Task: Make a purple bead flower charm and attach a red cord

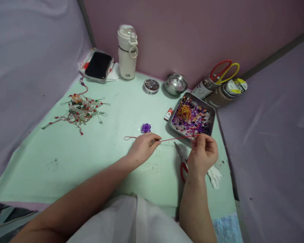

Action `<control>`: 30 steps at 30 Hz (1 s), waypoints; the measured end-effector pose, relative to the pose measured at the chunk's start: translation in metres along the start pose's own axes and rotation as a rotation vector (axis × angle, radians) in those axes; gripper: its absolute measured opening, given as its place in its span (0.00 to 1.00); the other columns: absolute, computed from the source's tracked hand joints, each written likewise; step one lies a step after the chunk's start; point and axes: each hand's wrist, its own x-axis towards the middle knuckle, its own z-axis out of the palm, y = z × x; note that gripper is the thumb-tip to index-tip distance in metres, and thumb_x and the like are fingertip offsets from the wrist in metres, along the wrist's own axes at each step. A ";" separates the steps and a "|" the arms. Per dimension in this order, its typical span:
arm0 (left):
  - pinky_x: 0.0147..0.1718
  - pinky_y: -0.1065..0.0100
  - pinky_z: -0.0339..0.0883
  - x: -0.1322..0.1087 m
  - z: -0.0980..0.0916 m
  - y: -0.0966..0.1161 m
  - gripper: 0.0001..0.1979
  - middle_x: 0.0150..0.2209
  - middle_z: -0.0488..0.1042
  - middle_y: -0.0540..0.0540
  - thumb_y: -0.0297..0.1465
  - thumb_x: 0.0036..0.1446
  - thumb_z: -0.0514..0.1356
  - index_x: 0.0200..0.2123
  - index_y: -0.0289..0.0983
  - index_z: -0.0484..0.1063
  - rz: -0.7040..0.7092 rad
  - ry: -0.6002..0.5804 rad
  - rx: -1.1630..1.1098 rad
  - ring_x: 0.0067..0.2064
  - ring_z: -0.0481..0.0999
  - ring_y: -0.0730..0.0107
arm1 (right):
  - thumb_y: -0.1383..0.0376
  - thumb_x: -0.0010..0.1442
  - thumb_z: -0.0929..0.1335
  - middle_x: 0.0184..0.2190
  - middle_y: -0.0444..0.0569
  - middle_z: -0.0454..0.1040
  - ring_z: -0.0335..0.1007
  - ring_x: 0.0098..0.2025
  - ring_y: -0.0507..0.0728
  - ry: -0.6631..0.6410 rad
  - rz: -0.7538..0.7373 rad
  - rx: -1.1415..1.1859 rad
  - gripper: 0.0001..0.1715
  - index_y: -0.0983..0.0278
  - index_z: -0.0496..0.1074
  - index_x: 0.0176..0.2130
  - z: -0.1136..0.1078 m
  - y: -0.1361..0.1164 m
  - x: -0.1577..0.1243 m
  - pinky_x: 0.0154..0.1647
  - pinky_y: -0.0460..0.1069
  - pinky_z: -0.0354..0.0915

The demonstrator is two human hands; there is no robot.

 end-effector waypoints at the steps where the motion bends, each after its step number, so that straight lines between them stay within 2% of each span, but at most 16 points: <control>1: 0.43 0.65 0.66 0.000 -0.004 0.000 0.08 0.39 0.78 0.46 0.28 0.58 0.58 0.39 0.38 0.77 0.019 -0.005 0.055 0.41 0.75 0.66 | 0.60 0.56 0.70 0.27 0.41 0.67 0.60 0.26 0.48 0.054 0.006 0.053 0.09 0.63 0.69 0.31 -0.001 0.000 0.002 0.28 0.46 0.60; 3: 0.44 0.64 0.66 -0.001 -0.015 -0.002 0.08 0.40 0.78 0.46 0.28 0.59 0.57 0.39 0.39 0.77 0.030 -0.025 0.129 0.42 0.75 0.64 | 0.60 0.56 0.70 0.26 0.41 0.66 0.60 0.26 0.48 0.109 0.005 0.136 0.10 0.63 0.67 0.31 -0.003 -0.003 0.006 0.26 0.45 0.59; 7: 0.43 0.64 0.65 -0.005 -0.038 -0.010 0.08 0.39 0.78 0.46 0.27 0.57 0.59 0.38 0.38 0.77 0.027 -0.037 0.155 0.41 0.75 0.65 | 0.59 0.57 0.70 0.23 0.39 0.62 0.58 0.24 0.48 0.131 -0.016 0.223 0.12 0.62 0.65 0.29 -0.008 -0.012 0.011 0.24 0.44 0.56; 12: 0.44 0.62 0.63 -0.011 -0.058 -0.018 0.06 0.36 0.78 0.48 0.30 0.57 0.60 0.37 0.40 0.77 0.078 0.026 0.161 0.42 0.72 0.64 | 0.59 0.56 0.70 0.25 0.40 0.63 0.59 0.25 0.48 0.121 -0.009 0.224 0.13 0.63 0.64 0.29 -0.016 -0.014 0.011 0.25 0.45 0.57; 15: 0.48 0.61 0.62 -0.013 -0.058 -0.018 0.07 0.38 0.78 0.47 0.31 0.57 0.60 0.37 0.40 0.77 0.127 0.042 0.099 0.44 0.71 0.64 | 0.59 0.57 0.70 0.27 0.41 0.65 0.61 0.27 0.49 0.104 -0.018 0.052 0.11 0.63 0.67 0.31 -0.026 -0.013 0.006 0.30 0.47 0.61; 18: 0.46 0.64 0.63 -0.015 -0.052 -0.017 0.08 0.39 0.77 0.47 0.32 0.58 0.58 0.38 0.39 0.76 0.118 -0.008 -0.056 0.43 0.73 0.66 | 0.61 0.56 0.70 0.33 0.46 0.70 0.67 0.35 0.54 0.013 -0.162 -0.323 0.09 0.63 0.70 0.36 -0.033 -0.022 -0.004 0.40 0.52 0.64; 20: 0.45 0.64 0.64 -0.016 -0.048 -0.017 0.08 0.39 0.78 0.47 0.33 0.58 0.59 0.38 0.39 0.77 0.083 -0.039 -0.132 0.42 0.74 0.67 | 0.63 0.56 0.70 0.39 0.49 0.71 0.68 0.44 0.58 -0.092 -0.325 -0.494 0.10 0.63 0.71 0.39 -0.029 -0.034 -0.015 0.48 0.56 0.63; 21: 0.45 0.64 0.64 -0.017 -0.047 -0.018 0.08 0.39 0.78 0.47 0.34 0.57 0.59 0.37 0.39 0.77 0.063 -0.048 -0.157 0.41 0.74 0.66 | 0.64 0.57 0.69 0.41 0.50 0.71 0.67 0.48 0.59 -0.144 -0.397 -0.504 0.09 0.62 0.70 0.40 -0.023 -0.040 -0.021 0.52 0.58 0.61; 23: 0.45 0.64 0.64 -0.017 -0.045 -0.018 0.09 0.38 0.78 0.47 0.35 0.56 0.60 0.36 0.39 0.78 0.017 -0.057 -0.199 0.42 0.74 0.65 | 0.65 0.60 0.67 0.45 0.52 0.71 0.66 0.51 0.59 -0.344 -0.418 -0.420 0.10 0.61 0.69 0.44 -0.007 -0.049 -0.034 0.55 0.58 0.60; 25: 0.45 0.63 0.64 -0.018 -0.044 -0.019 0.10 0.38 0.79 0.46 0.36 0.54 0.61 0.36 0.38 0.78 -0.031 -0.057 -0.266 0.41 0.74 0.65 | 0.65 0.62 0.64 0.48 0.51 0.72 0.66 0.53 0.58 -0.625 -0.320 -0.348 0.12 0.59 0.68 0.47 0.014 -0.049 -0.044 0.56 0.57 0.60; 27: 0.42 0.64 0.66 -0.019 -0.045 -0.020 0.11 0.37 0.79 0.46 0.35 0.53 0.61 0.39 0.37 0.77 -0.069 -0.038 -0.356 0.39 0.74 0.66 | 0.63 0.64 0.63 0.51 0.51 0.71 0.66 0.54 0.57 -0.871 -0.104 -0.276 0.15 0.58 0.66 0.51 0.033 -0.042 -0.051 0.55 0.55 0.61; 30: 0.40 0.65 0.66 -0.020 -0.046 -0.020 0.13 0.36 0.78 0.47 0.32 0.52 0.62 0.42 0.37 0.76 -0.075 0.027 -0.413 0.38 0.74 0.68 | 0.59 0.64 0.63 0.45 0.49 0.74 0.71 0.47 0.56 -1.037 0.126 -0.122 0.16 0.58 0.65 0.51 0.050 -0.024 -0.056 0.49 0.52 0.65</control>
